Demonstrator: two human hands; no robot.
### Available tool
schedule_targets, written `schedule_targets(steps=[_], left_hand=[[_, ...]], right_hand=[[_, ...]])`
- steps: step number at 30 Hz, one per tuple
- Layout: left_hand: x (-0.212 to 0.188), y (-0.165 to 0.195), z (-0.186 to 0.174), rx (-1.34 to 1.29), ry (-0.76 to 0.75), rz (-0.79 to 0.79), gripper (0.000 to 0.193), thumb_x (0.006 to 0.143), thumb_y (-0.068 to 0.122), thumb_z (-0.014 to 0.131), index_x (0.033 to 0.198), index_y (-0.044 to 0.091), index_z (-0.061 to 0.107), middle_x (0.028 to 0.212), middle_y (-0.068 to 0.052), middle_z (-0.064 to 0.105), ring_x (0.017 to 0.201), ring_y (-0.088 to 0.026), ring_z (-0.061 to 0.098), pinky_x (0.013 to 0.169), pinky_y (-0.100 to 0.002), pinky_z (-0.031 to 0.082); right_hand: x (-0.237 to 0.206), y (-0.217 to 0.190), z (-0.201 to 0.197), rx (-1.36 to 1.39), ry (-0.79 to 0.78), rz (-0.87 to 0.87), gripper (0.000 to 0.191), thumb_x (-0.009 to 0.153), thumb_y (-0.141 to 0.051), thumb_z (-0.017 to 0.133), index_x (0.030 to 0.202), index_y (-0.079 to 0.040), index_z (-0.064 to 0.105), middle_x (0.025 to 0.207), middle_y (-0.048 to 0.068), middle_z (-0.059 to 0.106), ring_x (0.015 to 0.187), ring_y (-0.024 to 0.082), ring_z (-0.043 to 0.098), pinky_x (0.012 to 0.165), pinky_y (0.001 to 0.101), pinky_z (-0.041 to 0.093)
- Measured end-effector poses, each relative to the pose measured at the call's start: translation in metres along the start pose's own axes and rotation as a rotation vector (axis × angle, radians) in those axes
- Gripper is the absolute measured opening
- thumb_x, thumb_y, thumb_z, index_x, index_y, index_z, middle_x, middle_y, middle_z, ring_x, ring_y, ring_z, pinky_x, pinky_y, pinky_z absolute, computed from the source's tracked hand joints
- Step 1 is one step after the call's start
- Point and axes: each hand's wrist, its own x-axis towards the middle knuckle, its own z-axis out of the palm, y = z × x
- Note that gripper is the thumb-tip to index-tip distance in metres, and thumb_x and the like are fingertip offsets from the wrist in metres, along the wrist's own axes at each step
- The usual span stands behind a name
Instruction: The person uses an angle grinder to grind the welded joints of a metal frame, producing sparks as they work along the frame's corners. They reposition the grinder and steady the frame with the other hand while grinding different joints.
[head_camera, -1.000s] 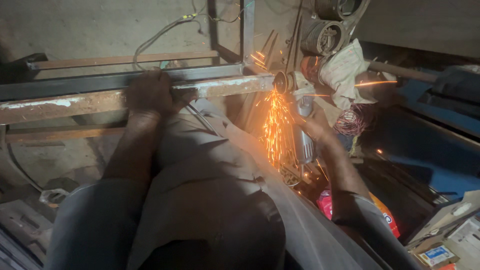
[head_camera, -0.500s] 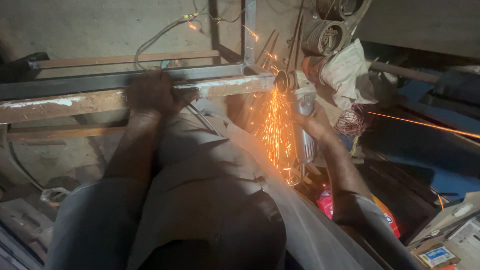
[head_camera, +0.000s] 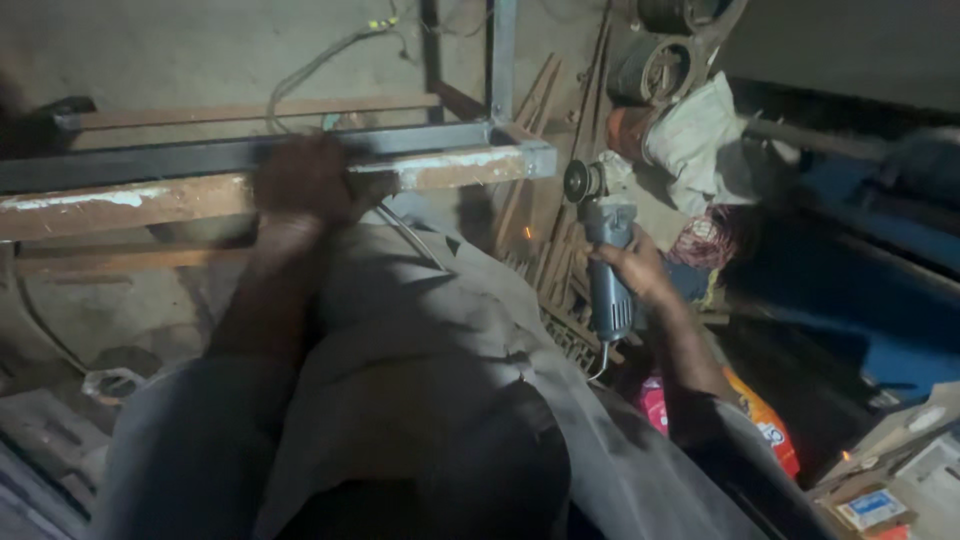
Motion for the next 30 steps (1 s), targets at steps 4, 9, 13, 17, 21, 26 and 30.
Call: schedule_targets(steps=[4,9,13,17,21,26,30], left_hand=[[-0.003,0.008,-0.003,-0.057,-0.055,0.024,0.060,0.088,0.069,0.073,0.107,0.012,0.076,0.099,-0.016,0.070,0.095,-0.038,0.068,0.084,-0.053,0.055],[0.016,0.023,0.009,0.146,-0.305,-0.150,0.067,0.074,0.073,0.079,0.091,0.008,0.075,0.101,-0.018,0.069,0.096,-0.038,0.068,0.075,-0.051,0.056],[0.011,0.026,0.013,0.092,-0.064,-0.060,0.066,0.076,0.072,0.083,0.089,0.009,0.069,0.101,-0.014,0.067,0.097,-0.035,0.068,0.075,-0.051,0.055],[0.006,0.029,0.019,0.125,-0.010,-0.006,0.062,0.073,0.066,0.085,0.087,0.009,0.065,0.101,-0.013,0.065,0.094,-0.034,0.068,0.076,-0.049,0.056],[0.006,0.031,0.027,0.122,0.046,0.044,0.052,0.082,0.058,0.081,0.095,0.010,0.067,0.102,-0.012,0.067,0.094,-0.035,0.069,0.075,-0.050,0.055],[0.008,0.038,0.042,0.148,0.059,0.052,0.039,0.085,0.047,0.071,0.094,0.009,0.067,0.096,-0.015,0.068,0.085,-0.038,0.068,0.073,-0.051,0.055],[0.009,0.034,0.060,0.229,0.010,0.025,0.035,0.082,0.043,0.068,0.092,0.010,0.067,0.092,-0.016,0.068,0.084,-0.040,0.067,0.072,-0.052,0.054]], right_hand=[[0.009,0.022,-0.008,0.077,-0.039,-0.114,0.053,0.076,-0.015,0.080,0.125,-0.002,0.061,0.099,0.008,0.073,0.082,0.018,0.072,0.074,0.0332,0.060],[0.020,0.026,-0.009,0.055,-0.054,-0.097,0.058,0.071,-0.015,0.081,0.123,-0.003,0.060,0.096,0.008,0.071,0.078,0.020,0.071,0.069,0.0360,0.059],[0.025,0.021,-0.013,-0.007,-0.056,-0.136,0.058,0.072,-0.018,0.084,0.123,-0.002,0.061,0.099,0.009,0.072,0.083,0.019,0.071,0.075,0.0351,0.058],[0.035,0.016,-0.029,-0.212,-0.038,-0.280,0.064,0.072,-0.021,0.085,0.127,0.000,0.062,0.107,0.010,0.073,0.093,0.020,0.071,0.083,0.0352,0.057],[0.050,0.014,-0.046,-0.252,-0.124,-0.253,0.065,0.070,-0.026,0.082,0.128,-0.002,0.064,0.104,0.010,0.074,0.090,0.022,0.071,0.080,0.0358,0.058],[0.049,0.048,-0.048,-0.158,-0.097,0.015,0.061,0.070,-0.031,0.087,0.122,-0.003,0.071,0.097,0.009,0.075,0.085,0.022,0.072,0.076,0.0381,0.058],[0.042,0.101,-0.014,0.112,-0.084,-0.086,0.060,0.072,-0.026,0.085,0.125,-0.006,0.066,0.098,0.007,0.073,0.085,0.019,0.070,0.076,0.0369,0.057]])
